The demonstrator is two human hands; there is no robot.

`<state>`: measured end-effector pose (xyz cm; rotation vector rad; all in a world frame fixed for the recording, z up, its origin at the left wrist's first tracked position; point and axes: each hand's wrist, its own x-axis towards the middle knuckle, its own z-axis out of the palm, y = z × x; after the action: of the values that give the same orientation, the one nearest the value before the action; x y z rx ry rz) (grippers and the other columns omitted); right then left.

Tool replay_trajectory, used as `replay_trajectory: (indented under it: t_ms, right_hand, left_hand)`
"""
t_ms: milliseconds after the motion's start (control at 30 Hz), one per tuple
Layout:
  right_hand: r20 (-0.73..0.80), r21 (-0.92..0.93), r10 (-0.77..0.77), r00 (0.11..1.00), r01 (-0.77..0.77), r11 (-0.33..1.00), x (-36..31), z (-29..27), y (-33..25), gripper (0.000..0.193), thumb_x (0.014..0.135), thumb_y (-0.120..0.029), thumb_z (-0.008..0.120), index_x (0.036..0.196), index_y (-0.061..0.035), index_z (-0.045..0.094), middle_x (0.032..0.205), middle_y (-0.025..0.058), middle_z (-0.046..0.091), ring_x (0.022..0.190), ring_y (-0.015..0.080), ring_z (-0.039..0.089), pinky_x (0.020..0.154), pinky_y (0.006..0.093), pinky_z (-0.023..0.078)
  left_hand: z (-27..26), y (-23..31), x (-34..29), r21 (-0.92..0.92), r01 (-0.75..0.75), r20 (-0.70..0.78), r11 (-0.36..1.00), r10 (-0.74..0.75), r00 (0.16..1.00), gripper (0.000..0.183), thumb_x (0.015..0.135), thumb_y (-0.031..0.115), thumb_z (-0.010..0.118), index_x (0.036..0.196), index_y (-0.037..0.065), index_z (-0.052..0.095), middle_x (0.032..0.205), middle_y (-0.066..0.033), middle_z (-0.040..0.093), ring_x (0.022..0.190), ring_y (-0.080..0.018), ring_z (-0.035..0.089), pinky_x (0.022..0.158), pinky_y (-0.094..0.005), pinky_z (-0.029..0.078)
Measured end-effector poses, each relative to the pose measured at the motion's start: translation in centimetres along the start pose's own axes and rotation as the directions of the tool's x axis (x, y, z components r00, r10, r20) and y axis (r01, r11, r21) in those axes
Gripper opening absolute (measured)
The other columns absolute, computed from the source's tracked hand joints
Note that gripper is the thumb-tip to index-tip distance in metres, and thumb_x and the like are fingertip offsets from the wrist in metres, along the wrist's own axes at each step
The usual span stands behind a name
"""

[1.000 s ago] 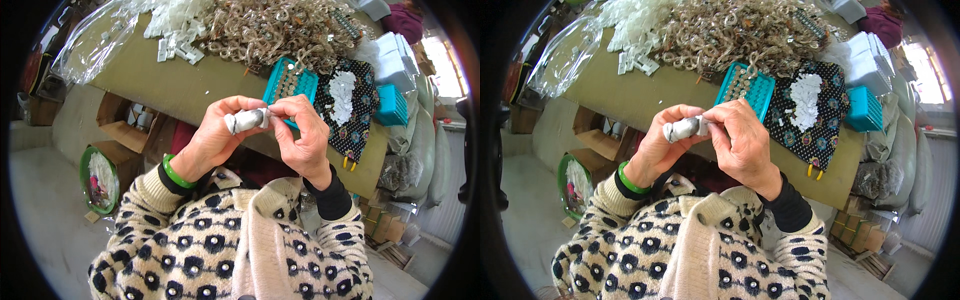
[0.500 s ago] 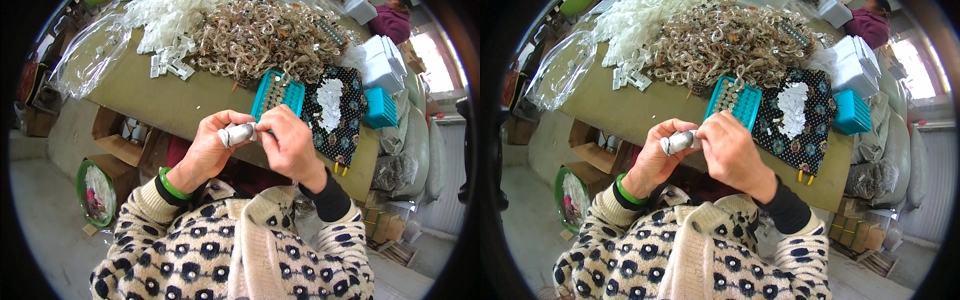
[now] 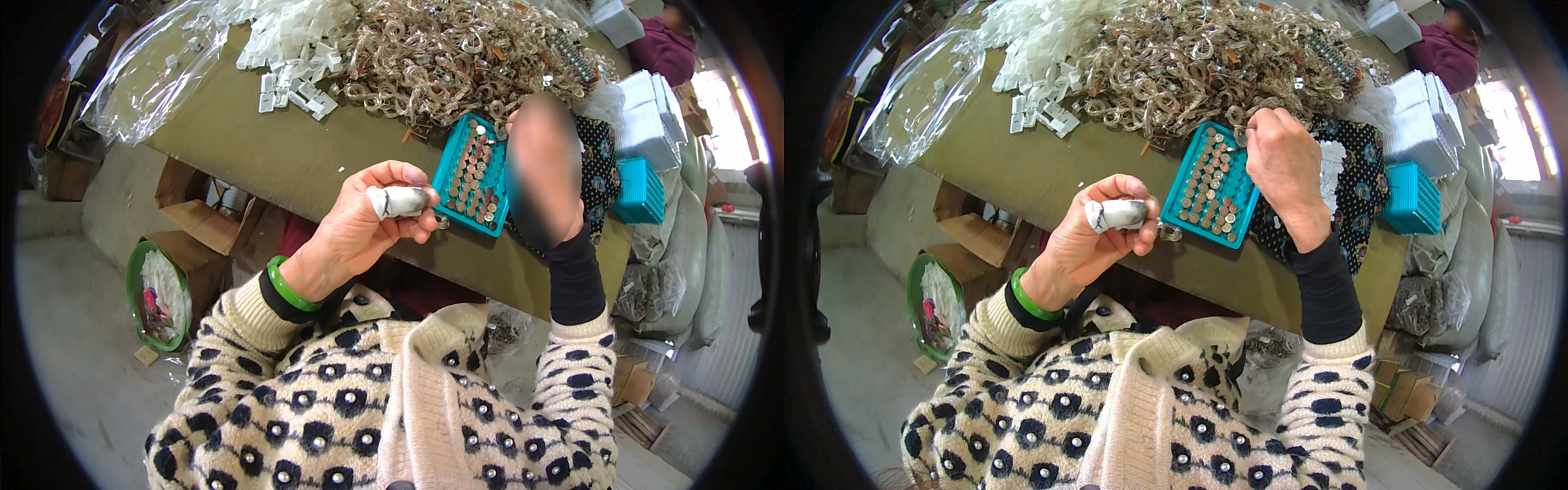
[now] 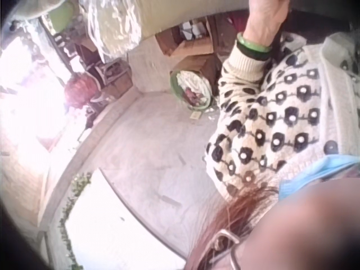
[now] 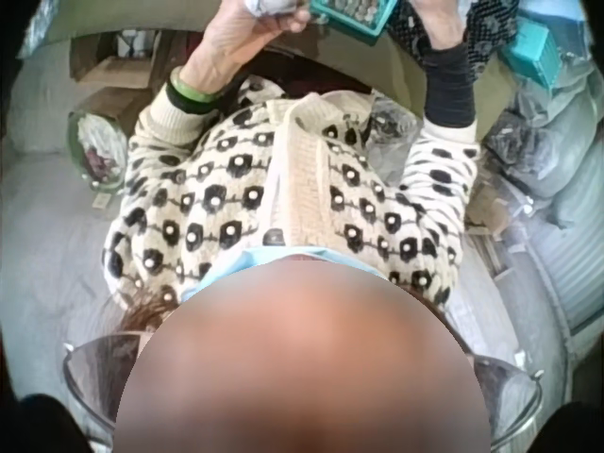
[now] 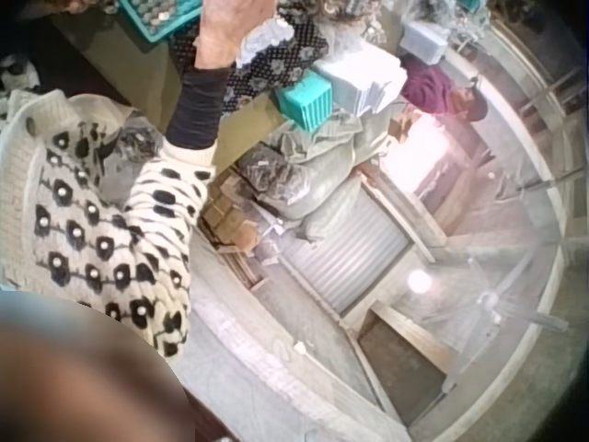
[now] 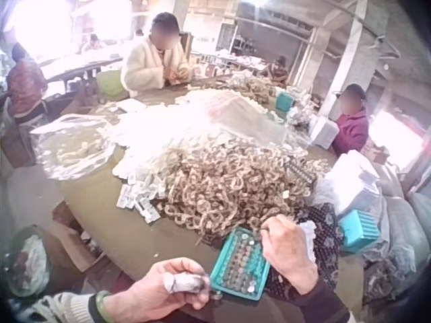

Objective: The person assembles small electronic components by inserting metal pins into white plastic housings. They repeatedly pick a housing, insert a pin, and place the assembled unit on the table. The person also handles a blue plastic tray containing small metal parts.

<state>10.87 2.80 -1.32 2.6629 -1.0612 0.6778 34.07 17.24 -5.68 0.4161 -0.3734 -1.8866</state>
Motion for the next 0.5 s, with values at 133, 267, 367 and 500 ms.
replay_trajectory:
  t_ms: [133, 267, 367, 500]
  right_hand:
    - [-0.008, 0.417, 0.315, 0.949, -0.283, 0.864, -0.1, -0.7, 0.8, 0.007, 0.090, -0.008, 0.067, 0.094, -0.0019, 0.067, 0.078, 0.0079, 0.069, 0.064, 0.0168, 0.065, 0.058, 0.0309, 0.052]
    - [0.344, 0.909, 0.524, 0.779, -0.417, 0.024, -0.7, -1.3, -0.3, 0.007, 0.094, -0.005, 0.063, 0.097, 0.0010, 0.066, 0.084, 0.0117, 0.071, 0.069, 0.0179, 0.067, 0.062, 0.0307, 0.056]
    - [0.385, 0.923, 0.492, 0.781, -0.337, -0.188, -1.2, -1.7, -2.6, 0.007, 0.095, -0.003, 0.061, 0.098, 0.0021, 0.064, 0.087, 0.0144, 0.070, 0.074, 0.0206, 0.068, 0.065, 0.0333, 0.057]
    - [0.375, 0.923, 0.489, 0.788, -0.266, -0.279, -1.8, -2.6, -6.8, 0.010, 0.095, -0.005, 0.063, 0.101, 0.0030, 0.063, 0.090, 0.0146, 0.071, 0.077, 0.0212, 0.070, 0.070, 0.0348, 0.059]
  left_hand:
    - [0.3, 0.2, 0.2, -0.022, -0.050, -0.009, 0.999, 0.049, 0.999, 0.026, 0.093, 0.024, 0.070, 0.107, 0.004, 0.061, 0.095, -0.0087, 0.065, 0.080, -0.0239, 0.068, 0.067, -0.0359, 0.060]
    - [0.9, 0.5, 0.8, 0.020, -0.083, -0.001, 0.996, 0.083, 0.997, 0.028, 0.090, 0.021, 0.072, 0.110, 0.004, 0.063, 0.093, -0.0050, 0.064, 0.075, -0.0195, 0.064, 0.059, -0.0297, 0.054]
    - [1.6, 1.3, 1.4, 0.106, -0.081, -0.010, 0.991, 0.082, 0.997, 0.033, 0.089, 0.019, 0.073, 0.116, 0.002, 0.063, 0.093, -0.0023, 0.062, 0.072, -0.0146, 0.060, 0.054, -0.0239, 0.045]
    - [3.3, 1.4, 1.7, 0.254, -0.116, -0.059, 0.960, 0.135, 0.989, 0.038, 0.090, 0.015, 0.073, 0.123, 0.000, 0.062, 0.092, -0.0006, 0.062, 0.069, -0.0076, 0.057, 0.051, -0.0200, 0.036]
